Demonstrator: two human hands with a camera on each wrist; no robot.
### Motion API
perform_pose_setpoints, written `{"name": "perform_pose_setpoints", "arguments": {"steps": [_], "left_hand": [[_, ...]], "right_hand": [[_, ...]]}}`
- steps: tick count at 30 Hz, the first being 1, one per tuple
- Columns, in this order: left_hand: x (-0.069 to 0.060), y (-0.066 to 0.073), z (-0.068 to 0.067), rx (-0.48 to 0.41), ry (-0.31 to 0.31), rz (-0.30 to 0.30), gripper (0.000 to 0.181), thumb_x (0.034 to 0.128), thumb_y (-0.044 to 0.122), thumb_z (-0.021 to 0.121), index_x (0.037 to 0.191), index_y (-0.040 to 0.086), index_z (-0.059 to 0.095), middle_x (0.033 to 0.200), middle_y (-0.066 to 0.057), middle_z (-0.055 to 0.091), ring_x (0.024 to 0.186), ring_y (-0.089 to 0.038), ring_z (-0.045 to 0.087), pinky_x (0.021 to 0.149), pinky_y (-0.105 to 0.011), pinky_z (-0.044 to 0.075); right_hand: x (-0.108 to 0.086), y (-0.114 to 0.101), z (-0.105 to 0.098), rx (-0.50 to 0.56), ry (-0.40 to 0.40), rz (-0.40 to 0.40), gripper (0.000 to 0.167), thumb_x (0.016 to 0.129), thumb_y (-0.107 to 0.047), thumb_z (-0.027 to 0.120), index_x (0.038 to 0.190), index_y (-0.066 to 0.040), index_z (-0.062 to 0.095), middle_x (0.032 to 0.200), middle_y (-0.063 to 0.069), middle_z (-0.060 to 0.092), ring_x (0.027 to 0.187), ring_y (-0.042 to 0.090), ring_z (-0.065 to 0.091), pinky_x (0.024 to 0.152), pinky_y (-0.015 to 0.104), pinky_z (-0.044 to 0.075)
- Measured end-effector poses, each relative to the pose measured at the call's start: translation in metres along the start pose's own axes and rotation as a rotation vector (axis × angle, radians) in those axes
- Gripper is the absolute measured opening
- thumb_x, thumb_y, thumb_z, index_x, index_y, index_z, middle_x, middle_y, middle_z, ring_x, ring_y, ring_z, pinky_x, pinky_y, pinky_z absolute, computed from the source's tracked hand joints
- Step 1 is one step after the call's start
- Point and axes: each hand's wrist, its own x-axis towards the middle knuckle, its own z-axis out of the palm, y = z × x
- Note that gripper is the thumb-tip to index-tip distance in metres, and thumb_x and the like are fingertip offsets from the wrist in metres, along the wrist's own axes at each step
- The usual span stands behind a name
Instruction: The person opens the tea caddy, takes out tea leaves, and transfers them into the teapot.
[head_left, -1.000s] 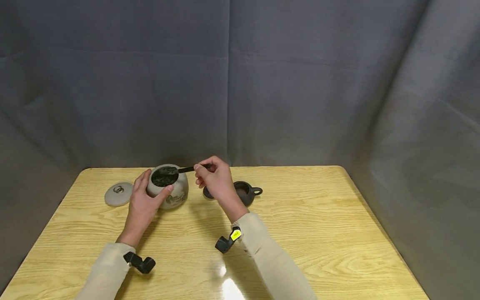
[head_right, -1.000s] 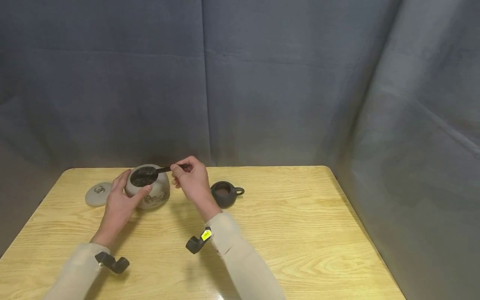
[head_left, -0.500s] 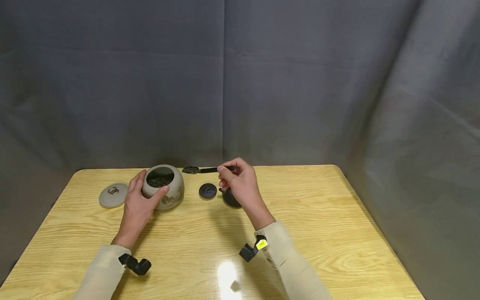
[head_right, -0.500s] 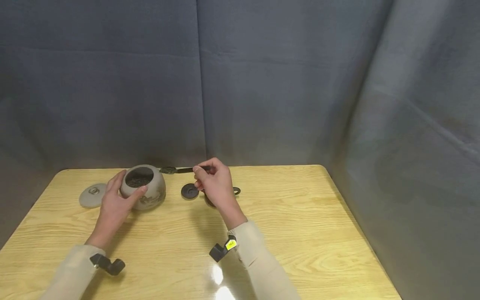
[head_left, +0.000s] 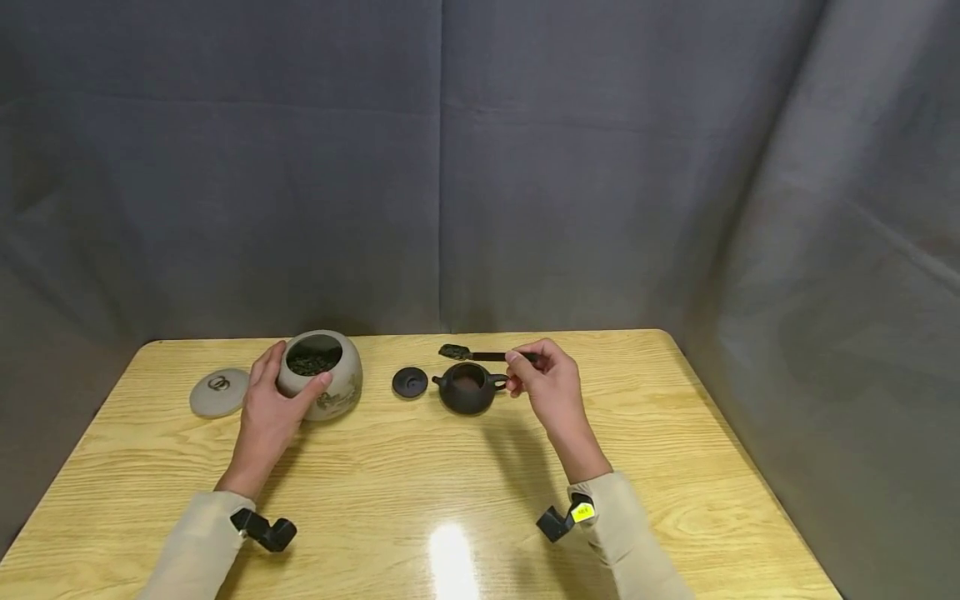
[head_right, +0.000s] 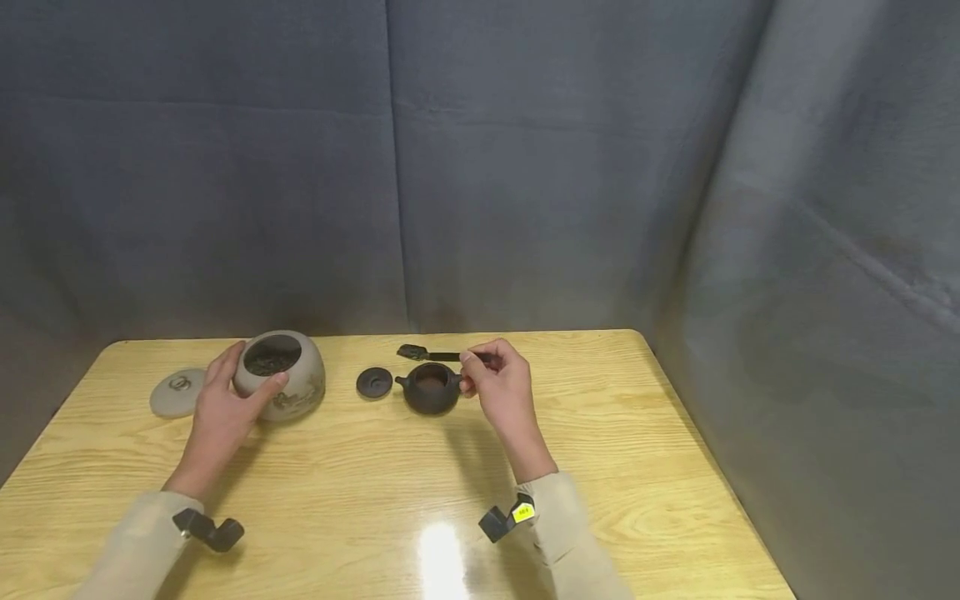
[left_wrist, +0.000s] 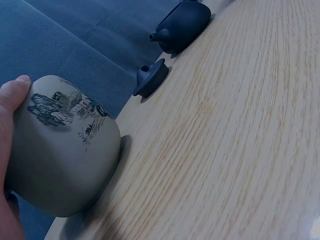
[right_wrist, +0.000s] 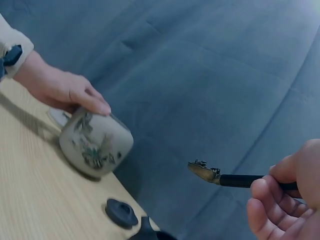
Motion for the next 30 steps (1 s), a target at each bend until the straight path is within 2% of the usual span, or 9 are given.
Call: {"name": "perform_pose_setpoints", "arguments": {"steps": [7,11,15,19,24,30], "left_hand": [[0.0,-0.001,0.0,-0.002,0.007,0.009,0.103,0.0974,0.055,0.074,0.173,0.014,0.017,0.179,-0.016,0.017,0.163,-0.047,0.024,0.124,-0.071,0.028],[0.0,-0.002,0.001,0.001,0.015,0.015,0.102,0.0969,0.055,0.075,0.172,0.013,0.019,0.178,-0.016,0.019,0.162,-0.046,0.025,0.124,-0.071,0.029],[0.001,-0.002,0.001,-0.007,0.014,0.016,0.102,0.0968,0.055,0.075,0.172,0.015,0.019,0.178,-0.015,0.019,0.162,-0.045,0.026,0.125,-0.07,0.029],[0.0,-0.003,0.001,-0.01,0.013,0.011,0.102,0.0965,0.055,0.075,0.172,0.016,0.02,0.179,-0.014,0.019,0.163,-0.044,0.026,0.125,-0.07,0.028],[0.0,-0.003,0.001,-0.014,0.008,0.011,0.102,0.0964,0.056,0.075,0.172,0.016,0.02,0.179,-0.014,0.019,0.162,-0.044,0.027,0.125,-0.07,0.029],[0.001,-0.004,0.001,-0.009,0.005,0.01,0.102,0.0969,0.055,0.075,0.172,0.015,0.019,0.179,-0.014,0.018,0.162,-0.046,0.027,0.124,-0.07,0.029]], "right_hand": [[-0.002,0.014,-0.015,-0.058,0.032,0.018,0.011,0.104,-0.004,0.067,0.111,0.005,0.064,0.081,-0.001,0.067,0.063,0.009,0.065,0.061,0.022,0.058],[-0.002,0.023,-0.017,-0.099,0.038,0.022,0.011,0.103,-0.003,0.067,0.11,0.005,0.064,0.086,0.006,0.069,0.064,0.008,0.064,0.061,0.021,0.057],[-0.001,0.031,-0.015,-0.165,0.036,-0.009,0.009,0.103,-0.003,0.068,0.108,0.004,0.066,0.089,0.015,0.071,0.064,0.01,0.064,0.061,0.022,0.056],[-0.002,0.036,-0.009,-0.312,0.013,-0.067,0.009,0.103,-0.007,0.07,0.108,-0.001,0.068,0.092,0.019,0.073,0.067,0.011,0.065,0.062,0.023,0.055],[-0.004,0.036,0.001,-0.528,-0.012,-0.195,0.008,0.102,-0.011,0.072,0.108,-0.006,0.069,0.089,0.013,0.073,0.071,0.013,0.062,0.062,0.023,0.05],[-0.006,0.032,0.007,-0.656,-0.032,-0.344,0.006,0.1,-0.007,0.074,0.105,-0.006,0.071,0.088,0.011,0.072,0.071,0.014,0.059,0.062,0.024,0.048]]}}
